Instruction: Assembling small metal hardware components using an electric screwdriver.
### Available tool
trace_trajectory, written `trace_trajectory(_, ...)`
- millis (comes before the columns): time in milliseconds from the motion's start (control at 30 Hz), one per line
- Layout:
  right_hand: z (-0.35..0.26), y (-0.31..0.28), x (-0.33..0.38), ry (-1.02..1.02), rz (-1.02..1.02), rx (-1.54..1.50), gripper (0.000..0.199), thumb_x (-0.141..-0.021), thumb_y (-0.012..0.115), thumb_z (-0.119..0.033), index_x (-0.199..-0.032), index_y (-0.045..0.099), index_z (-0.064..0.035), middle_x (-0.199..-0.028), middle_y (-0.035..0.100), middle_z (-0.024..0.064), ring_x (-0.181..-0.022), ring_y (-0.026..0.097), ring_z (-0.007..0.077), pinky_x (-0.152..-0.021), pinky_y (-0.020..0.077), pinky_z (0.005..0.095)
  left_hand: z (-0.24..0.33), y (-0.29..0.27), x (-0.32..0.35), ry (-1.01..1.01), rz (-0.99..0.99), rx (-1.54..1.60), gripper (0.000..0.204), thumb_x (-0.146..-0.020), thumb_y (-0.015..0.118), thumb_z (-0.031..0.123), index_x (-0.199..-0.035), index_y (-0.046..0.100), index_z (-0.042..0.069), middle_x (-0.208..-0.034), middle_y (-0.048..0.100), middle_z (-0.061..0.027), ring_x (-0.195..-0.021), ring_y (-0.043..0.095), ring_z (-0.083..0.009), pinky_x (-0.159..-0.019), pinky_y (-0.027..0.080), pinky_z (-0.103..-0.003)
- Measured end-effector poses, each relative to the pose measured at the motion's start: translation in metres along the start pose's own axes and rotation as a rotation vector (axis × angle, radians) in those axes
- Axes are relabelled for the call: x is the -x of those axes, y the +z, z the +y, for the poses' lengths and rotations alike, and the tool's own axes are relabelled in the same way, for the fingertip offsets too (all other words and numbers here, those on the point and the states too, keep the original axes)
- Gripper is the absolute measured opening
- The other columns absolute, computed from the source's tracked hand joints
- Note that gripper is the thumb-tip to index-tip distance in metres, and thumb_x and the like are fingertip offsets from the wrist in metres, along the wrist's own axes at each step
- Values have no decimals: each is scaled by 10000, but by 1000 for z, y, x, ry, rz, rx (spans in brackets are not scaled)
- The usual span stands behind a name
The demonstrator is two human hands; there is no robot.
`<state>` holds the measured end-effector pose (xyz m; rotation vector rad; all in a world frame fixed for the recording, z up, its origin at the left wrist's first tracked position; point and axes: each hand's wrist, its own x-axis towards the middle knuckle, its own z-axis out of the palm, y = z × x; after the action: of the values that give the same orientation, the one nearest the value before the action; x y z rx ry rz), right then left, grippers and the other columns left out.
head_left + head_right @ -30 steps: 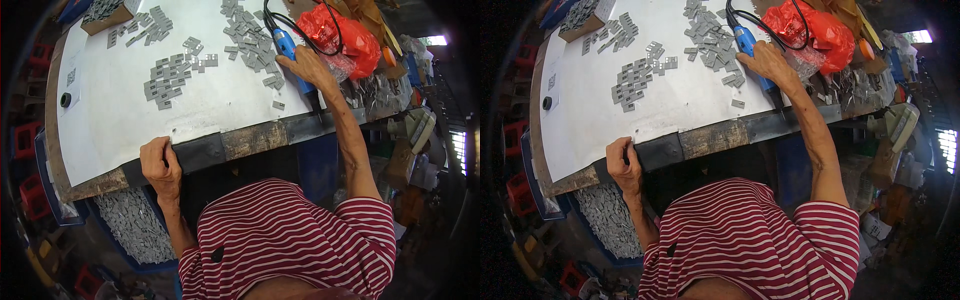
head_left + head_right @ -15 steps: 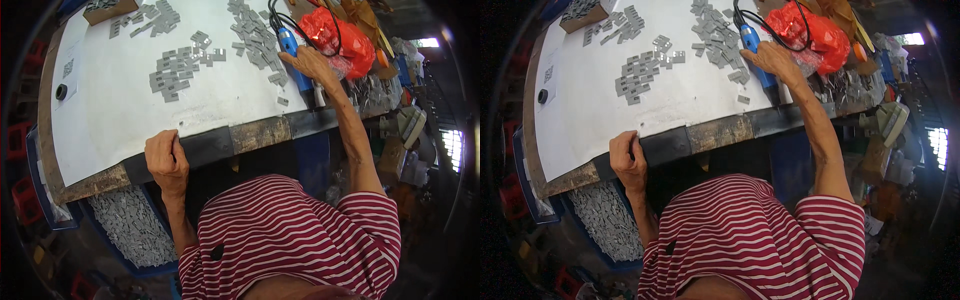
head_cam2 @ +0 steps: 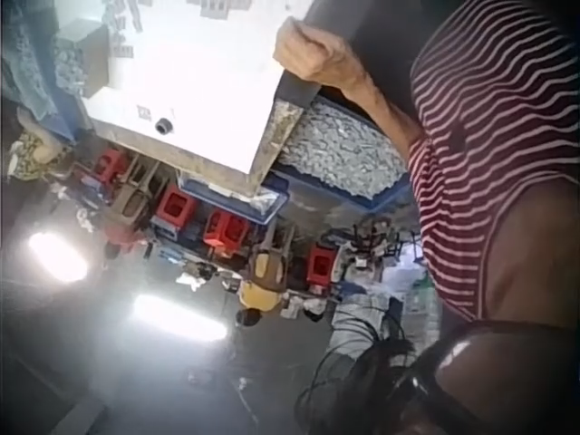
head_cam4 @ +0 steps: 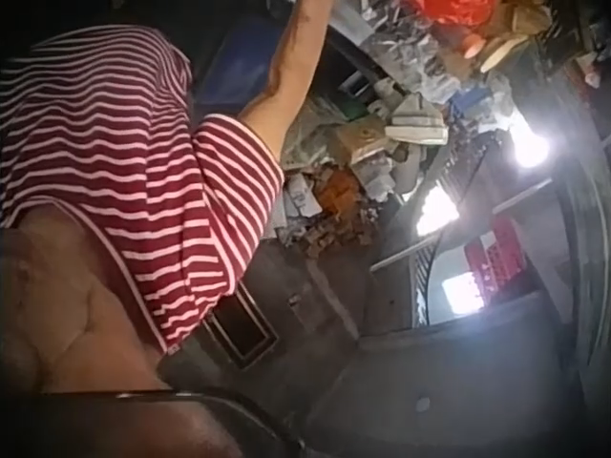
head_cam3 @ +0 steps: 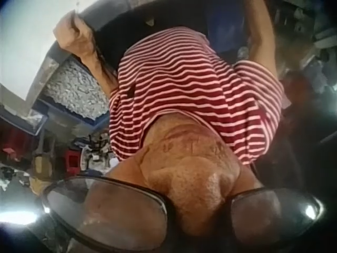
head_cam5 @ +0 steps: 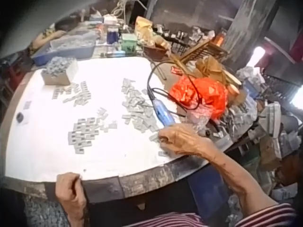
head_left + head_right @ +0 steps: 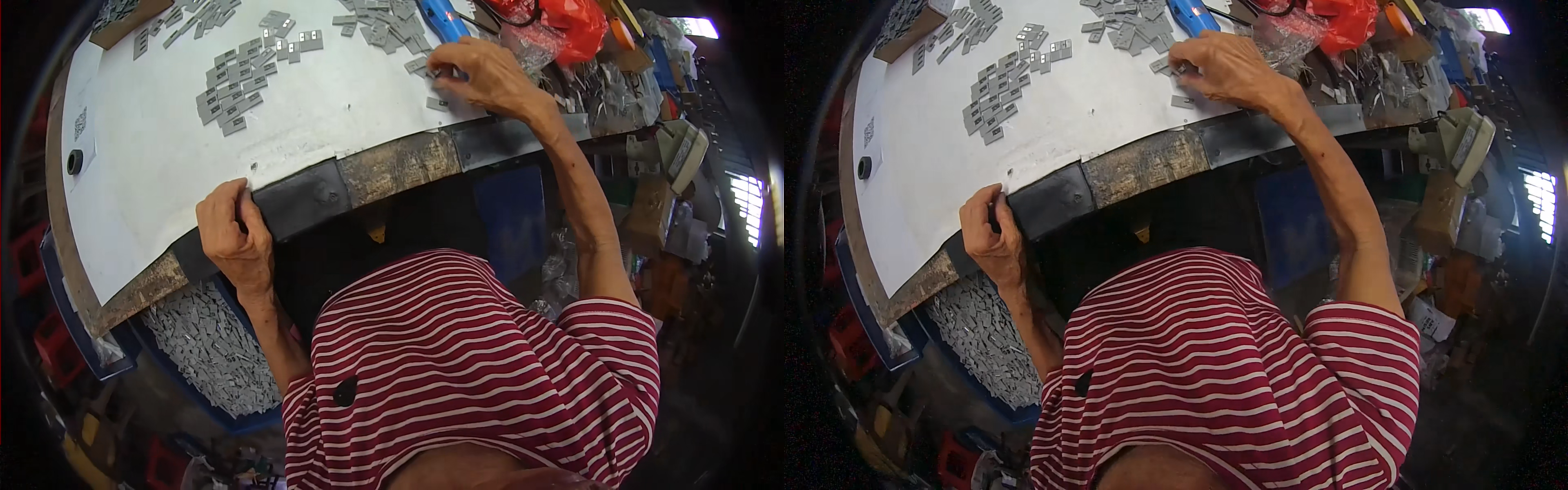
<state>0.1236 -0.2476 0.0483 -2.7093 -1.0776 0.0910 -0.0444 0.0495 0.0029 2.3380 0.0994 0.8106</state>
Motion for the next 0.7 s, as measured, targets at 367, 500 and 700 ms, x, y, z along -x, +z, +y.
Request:
trace_trajectory(367,6,4,27,-39,489,-163,156,-786,610,-107,-925,604,-36,-817,621,95,-691,604,211,-582,479,299,13,1,2,-106,-46,-27,114,-793,566,-18,-900,604,-4,-850,602,-86,-750,571,-150,-674,456,-250)
trace_trajectory(500,-6,2,60,185,621,-388,103,-780,597,-61,-873,622,-26,-773,625,75,-592,573,142,-480,438,249,50,30,-14,-17,-168,140,120,-788,561,-31,-897,603,-1,-849,603,-78,-748,567,-134,-663,450,-235)
trace_trajectory(700,-15,17,88,299,677,-503,97,-761,611,-27,-858,614,-23,-731,598,55,-531,507,114,-472,397,225,104,106,-38,296,-395,266,192,-730,607,-19,-915,613,28,-890,585,-122,-852,554,-258,-734,455,-324)
